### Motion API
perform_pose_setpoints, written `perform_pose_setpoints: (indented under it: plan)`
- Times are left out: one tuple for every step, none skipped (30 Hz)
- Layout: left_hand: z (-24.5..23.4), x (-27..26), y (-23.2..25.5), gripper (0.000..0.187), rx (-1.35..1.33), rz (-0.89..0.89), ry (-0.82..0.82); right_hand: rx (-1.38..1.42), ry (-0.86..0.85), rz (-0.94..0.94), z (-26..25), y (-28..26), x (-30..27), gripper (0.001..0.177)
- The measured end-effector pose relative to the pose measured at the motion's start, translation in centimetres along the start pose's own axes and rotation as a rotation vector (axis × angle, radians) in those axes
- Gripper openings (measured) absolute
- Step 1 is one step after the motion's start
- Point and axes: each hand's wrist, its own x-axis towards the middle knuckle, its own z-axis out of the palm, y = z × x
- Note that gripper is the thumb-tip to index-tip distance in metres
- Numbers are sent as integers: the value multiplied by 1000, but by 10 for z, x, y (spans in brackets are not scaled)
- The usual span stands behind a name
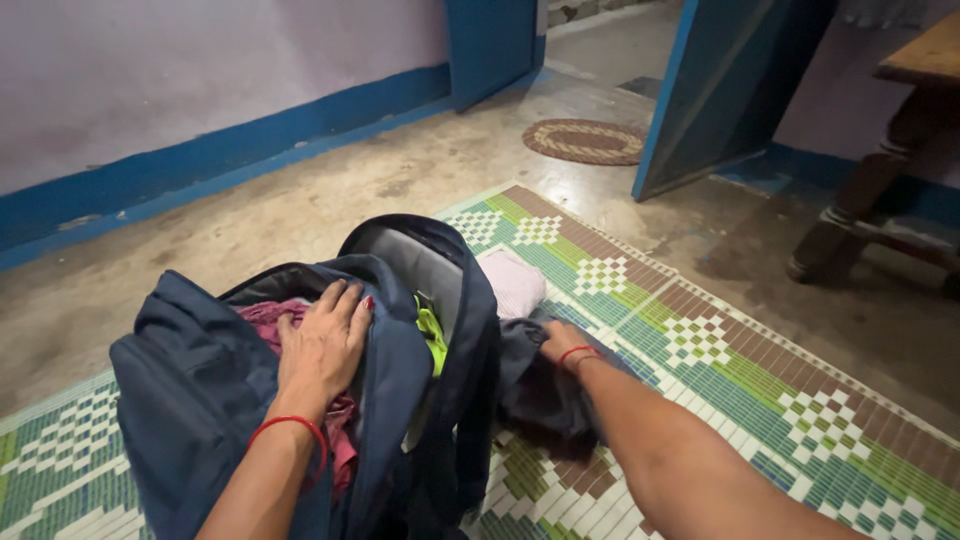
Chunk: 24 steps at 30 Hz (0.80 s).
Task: The person folds and places various clothing items into a dark blue backpack. They handle a yellow floral cloth, a purple cloth, a white cloth, a red cloth, a beige cloth, a neon green cloth, and a grey cloth, placing each into the bag one by one.
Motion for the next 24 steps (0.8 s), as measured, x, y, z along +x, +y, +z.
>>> perform_pose_setpoints:
  plan:
    - [0,0,0,53,10,10,5,24,3,-18,-6,3,-1,35]
    - [0,0,-1,53,8,1,-4,48,5,-36,-11,3,-1,35]
    - [0,1,-1,53,3,-8,-15,36,-27,-56,-14,3,-3,37]
    - [0,2,0,53,-2,-17,-26,24,-58,-76,-17,5,-5,39]
    - [0,1,0,53,-6,-20,-26,11,-90,-96,-20,6,-7,41]
    - [-1,1,0,52,-10,-23,-25,1,-117,-97,-20,3,-9,43]
    - [-1,1,0,52,-14,-27,-26,-8,-144,-100,-15,-2,-12,45]
    - [-1,1,1,52,-15,-24,-23,-18,-172,-102,-12,-9,-16,48]
    - [-2,1,0,53,-14,-22,-20,-77,-191,-107,-9,-18,-22,52]
    - [-2,1,0,53,-14,-19,-17,-137,-211,-112,-8,-29,-30,57]
    - [-2,1,1,53,-14,-23,-22,-196,-232,-116,-9,-43,-38,62]
    - [-2,1,1,53,-15,-28,-28,-226,-276,-59,-12,-58,-48,69]
    - [-1,1,1,53,-15,-33,-33,-256,-320,-4,-15,-73,-62,77]
    - [-1,1,1,53,-10,-27,-30,-286,-364,52,-18,-89,-74,86]
    - [0,2,0,53,-5,-22,-26,-305,-357,54,-22,-103,-83,91]
    - [1,2,0,53,0,-17,-23,-325,-350,57,-22,-115,-94,96]
    - [1,2,-1,53,3,-18,-21,-346,-339,57,-22,-125,-100,101]
    - [2,3,-1,52,6,-19,-18,-399,-319,75,-19,-133,-102,100]
    - [2,2,-2,52,10,-22,-15,-452,-298,90,-12,-139,-102,99]
    - [3,3,-2,52,18,-14,-8,-505,-277,105,-4,-140,-101,99]
    - [4,2,-3,52,26,-8,0,-544,-244,114,8,-138,-99,89]
    - [5,2,-3,53,35,-3,7,-582,-210,124,23,-132,-95,80]
    - [6,1,-3,52,33,1,13,-620,-176,132,40,-124,-90,70]
    - [7,1,-2,51,32,6,20,-632,-142,126,55,-114,-85,59]
